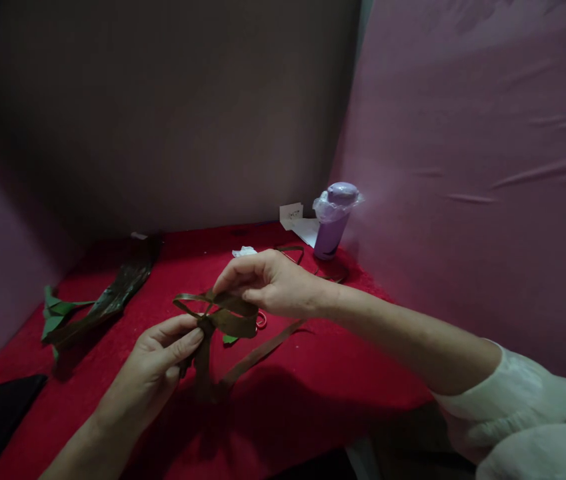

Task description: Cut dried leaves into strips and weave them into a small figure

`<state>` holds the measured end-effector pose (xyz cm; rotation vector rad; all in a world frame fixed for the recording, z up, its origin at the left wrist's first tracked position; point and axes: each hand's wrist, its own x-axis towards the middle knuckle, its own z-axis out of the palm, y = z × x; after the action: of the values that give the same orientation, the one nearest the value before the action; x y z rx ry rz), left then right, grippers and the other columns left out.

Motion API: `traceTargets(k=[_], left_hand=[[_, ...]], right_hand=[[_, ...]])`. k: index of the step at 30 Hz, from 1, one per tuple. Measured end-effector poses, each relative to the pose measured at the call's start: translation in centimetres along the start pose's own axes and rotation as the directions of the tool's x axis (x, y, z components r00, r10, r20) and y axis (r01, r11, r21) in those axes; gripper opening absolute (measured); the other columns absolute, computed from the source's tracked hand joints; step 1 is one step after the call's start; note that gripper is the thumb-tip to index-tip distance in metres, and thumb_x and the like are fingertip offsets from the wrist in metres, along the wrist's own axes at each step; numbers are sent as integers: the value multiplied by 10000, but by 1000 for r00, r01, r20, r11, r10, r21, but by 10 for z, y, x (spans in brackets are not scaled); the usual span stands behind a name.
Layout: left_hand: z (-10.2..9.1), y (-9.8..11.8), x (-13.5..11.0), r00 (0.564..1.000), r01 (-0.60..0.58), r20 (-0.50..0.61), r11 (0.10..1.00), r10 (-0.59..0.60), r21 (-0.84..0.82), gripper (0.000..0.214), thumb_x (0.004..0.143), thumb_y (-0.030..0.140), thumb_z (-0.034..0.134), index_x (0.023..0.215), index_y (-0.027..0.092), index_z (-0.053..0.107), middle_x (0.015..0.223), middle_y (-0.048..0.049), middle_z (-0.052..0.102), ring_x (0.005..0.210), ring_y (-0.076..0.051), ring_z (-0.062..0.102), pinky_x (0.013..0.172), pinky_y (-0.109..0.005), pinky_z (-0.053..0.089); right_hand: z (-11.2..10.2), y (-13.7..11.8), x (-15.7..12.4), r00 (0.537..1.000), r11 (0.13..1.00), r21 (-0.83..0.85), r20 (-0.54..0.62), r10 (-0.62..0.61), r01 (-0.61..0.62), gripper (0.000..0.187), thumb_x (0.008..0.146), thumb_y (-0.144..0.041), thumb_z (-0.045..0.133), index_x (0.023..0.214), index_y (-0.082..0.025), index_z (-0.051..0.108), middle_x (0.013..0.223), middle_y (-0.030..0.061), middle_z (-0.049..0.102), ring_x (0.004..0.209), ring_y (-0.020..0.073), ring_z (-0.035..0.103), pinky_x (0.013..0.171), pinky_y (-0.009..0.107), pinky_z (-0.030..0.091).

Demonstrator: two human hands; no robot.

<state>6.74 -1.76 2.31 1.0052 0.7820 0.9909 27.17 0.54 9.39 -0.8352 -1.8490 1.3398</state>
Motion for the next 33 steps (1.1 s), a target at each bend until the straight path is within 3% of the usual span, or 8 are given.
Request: traceTargets(k=[4, 7, 11, 15, 18, 22, 28, 33], left_hand=[[-1, 2, -1, 999, 42, 29, 998, -41, -49, 136, 745, 188, 658, 874, 190, 704, 784, -11, 682, 714, -96, 583, 677, -181, 461], [-2, 3, -1, 996, 76, 49, 995, -73, -68, 174, 758, 184, 645, 926, 193, 691, 785, -15, 673, 726, -102, 585, 672, -188, 460], [-2, 2, -1, 997, 82, 0, 993, -82, -81, 112, 733, 182, 674, 842, 177, 695, 740, -4, 657, 658, -80, 563, 604, -166, 445], [-1, 2, 0, 997, 72, -34, 992, -76, -104, 110, 707, 175, 698, 817, 181, 698, 749, -2, 670, 665, -79, 575, 607, -160, 450], [0, 4, 1, 997, 56, -55, 992, -63, -115, 113, 702, 180, 703, 815, 183, 703, 732, 0, 681, 642, -76, 586, 602, -156, 457], [2, 6, 2, 993, 6, -114, 992, -20, -125, 138, 682, 187, 719, 819, 181, 706, 729, -7, 696, 685, -100, 620, 641, -171, 479], [1, 5, 3, 986, -23, -169, 991, 0, -130, 176, 665, 194, 730, 837, 169, 703, 730, -16, 703, 641, -92, 616, 620, -171, 487], [1, 6, 5, 983, 2, -179, 985, -34, -175, 192, 635, 175, 750, 822, 159, 707, 720, -17, 705, 625, -89, 620, 598, -158, 490]], right_hand=[[0, 0, -2, 997, 999, 37, 72, 4, -7, 248, 760, -24, 522, 959, -137, 618, 888, 35, 658, 847, 129, 638, 728, 253, 514], [1, 0, -5, 994, 999, -22, 108, -27, 29, 282, 760, -82, 597, 1036, -140, 597, 933, 44, 644, 887, 138, 623, 765, 267, 510], [3, 5, -8, 992, 982, -157, 83, -96, 109, 323, 788, -194, 621, 1106, -158, 574, 921, 36, 631, 846, 128, 605, 750, 272, 503], [3, 10, -10, 969, 868, -440, 13, -249, 229, 173, 837, -189, 564, 995, -164, 629, 798, 21, 627, 708, 108, 559, 647, 251, 471], [1, 6, -11, 954, 812, -529, -15, -299, 246, 73, 830, -193, 574, 853, -168, 639, 779, 18, 598, 702, 111, 538, 661, 269, 465], [-3, -5, -11, 986, 913, -389, -61, -154, 118, 78, 819, -215, 586, 785, -145, 594, 786, 20, 585, 736, 117, 555, 698, 280, 477], [-7, -11, -11, 994, 999, -20, -97, 44, -46, 137, 807, -236, 606, 753, -137, 528, 634, -27, 531, 581, 79, 529, 550, 217, 453], [-14, -14, -18, 998, 996, -68, 39, 56, -54, 133, 879, -226, 501, 776, -144, 516, 664, -24, 518, 605, 70, 517, 574, 202, 442]])
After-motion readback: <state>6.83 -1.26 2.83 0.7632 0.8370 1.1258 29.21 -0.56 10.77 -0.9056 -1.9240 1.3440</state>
